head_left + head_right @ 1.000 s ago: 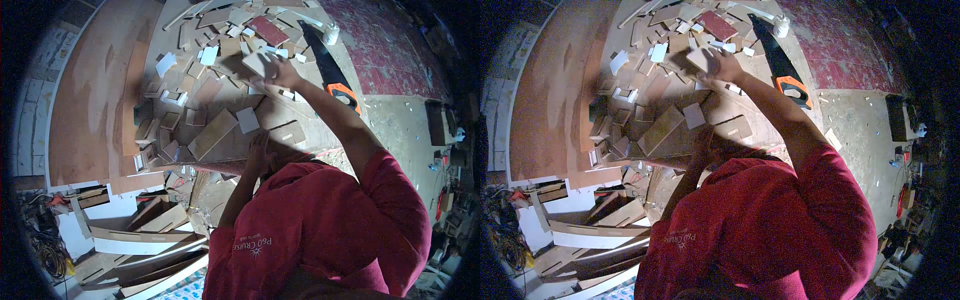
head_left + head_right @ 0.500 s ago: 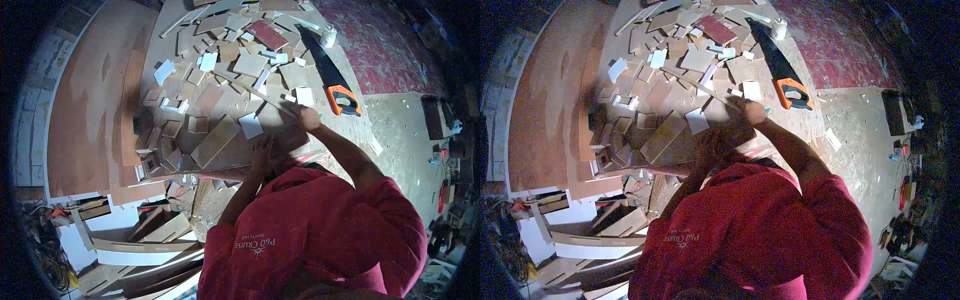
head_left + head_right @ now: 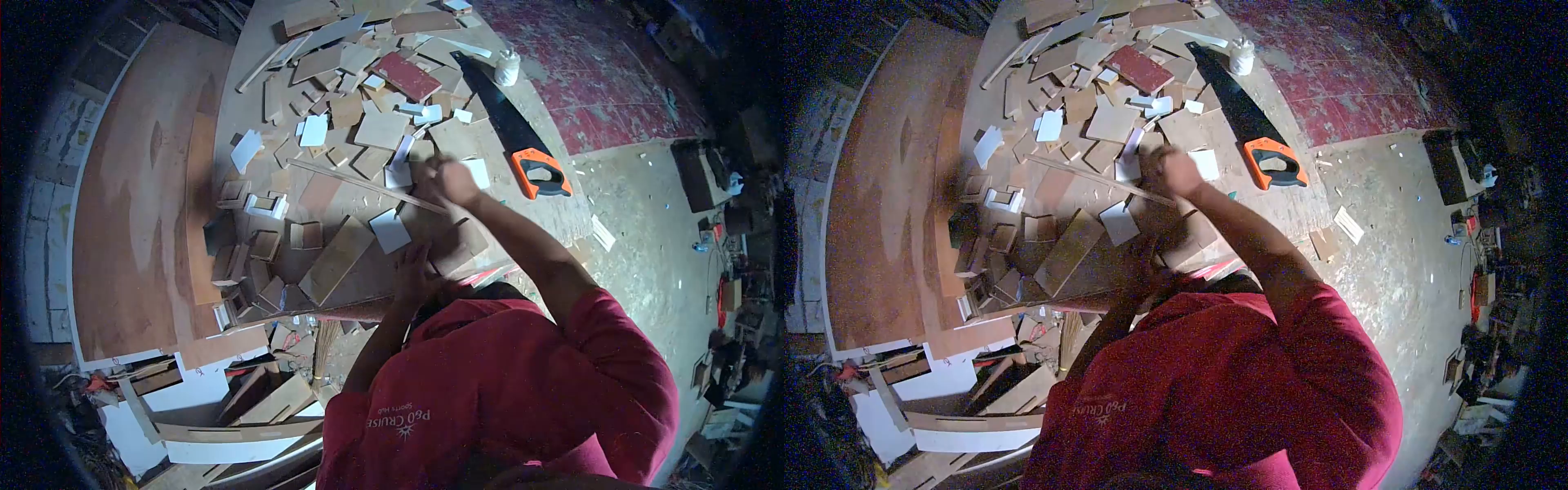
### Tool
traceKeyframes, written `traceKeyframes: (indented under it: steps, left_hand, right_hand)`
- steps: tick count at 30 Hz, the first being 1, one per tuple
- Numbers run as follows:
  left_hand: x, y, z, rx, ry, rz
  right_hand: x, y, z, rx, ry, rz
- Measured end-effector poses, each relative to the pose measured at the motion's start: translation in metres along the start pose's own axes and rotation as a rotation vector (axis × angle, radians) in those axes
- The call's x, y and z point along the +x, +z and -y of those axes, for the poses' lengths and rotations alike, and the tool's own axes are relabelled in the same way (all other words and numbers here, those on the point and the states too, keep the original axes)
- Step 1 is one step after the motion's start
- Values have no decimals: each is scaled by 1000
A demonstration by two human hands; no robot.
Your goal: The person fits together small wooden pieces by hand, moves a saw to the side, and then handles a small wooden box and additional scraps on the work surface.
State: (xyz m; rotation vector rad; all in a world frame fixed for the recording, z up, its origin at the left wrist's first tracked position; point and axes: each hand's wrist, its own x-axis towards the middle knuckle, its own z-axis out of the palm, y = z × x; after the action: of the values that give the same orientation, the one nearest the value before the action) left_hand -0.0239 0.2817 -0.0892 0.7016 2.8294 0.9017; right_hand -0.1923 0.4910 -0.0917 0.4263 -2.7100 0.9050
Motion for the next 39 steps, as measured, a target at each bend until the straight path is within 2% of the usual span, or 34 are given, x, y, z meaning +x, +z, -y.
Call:
traceKeyframes:
  steps: [1,3,5,6,9,10,11,13,14,15,17,19,21,23,25,27,29,31,33,34,35,37,38,39]
  left_hand:
    - [1,0,-1,-3,-6,-2]
    - [2,-6,-10,-144,-108,48]
    - [1,-14,-22,-80,-115,29]
    - [0,-17,-25,-9,-111,18]
    - [-5,11,-4,-167,-137,5]
    - [-5,8,-7,-167,-155,-4]
    - [-3,3,-14,-123,-125,-34]
    - [1,-10,-38,-85,-120,-61]
    - [4,-20,-54,-12,-235,0]
    - [6,-23,-64,62,-347,62]
    - [7,-14,-64,81,-338,11]
    - [8,2,-58,103,-324,-46]
    - [12,9,-56,101,-334,-117]
    - [10,2,-67,161,-332,-77]
    - [5,5,-70,217,-322,-34]
    - [-10,25,-55,88,-358,-266]
    - [-22,27,-61,46,-409,-335]
    - [-28,22,-67,10,-458,-391]
    - [-30,15,-74,103,-567,-366]
    - [-33,17,-72,105,-574,-366]
    - [-35,21,-67,128,-596,-391]
    - [-34,22,-61,151,-615,-419]
    - [-33,23,-58,140,-642,-415]
    - [-32,23,-58,128,-670,-413]
  right_hand:
    - [10,-5,-12,-132,19,-125]
    - [29,-17,-46,-266,194,-261]
    - [34,-44,-37,-278,412,-125]
    - [41,-43,-50,-241,427,56]
    - [53,-60,-35,-142,444,190]
    - [65,-34,-70,-100,475,162]
    - [69,-26,-82,16,430,53]
    - [93,-27,-95,489,473,380]
    - [110,15,-132,449,353,388]
    - [109,-33,-76,428,382,421]
    - [117,-72,-13,613,420,377]
    - [131,-64,-1,989,440,341]
    - [140,-62,-5,1073,457,400]
    - [142,-59,-16,1158,482,457]
    - [135,-64,-41,-224,-661,613]
    - [87,-81,-36,-65,-194,971]
    - [4,-81,-57,-176,-637,333]
    - [-22,-97,-31,-314,-247,782]
    - [-43,-95,-33,-4,-219,680]
    - [-48,-106,-29,-290,-480,598]
    - [-46,-103,-34,-286,-483,597]
    - [-33,-98,-46,164,-434,818]
    - [-21,-94,-52,163,-437,817]
    - [-1,-90,-53,293,-356,645]
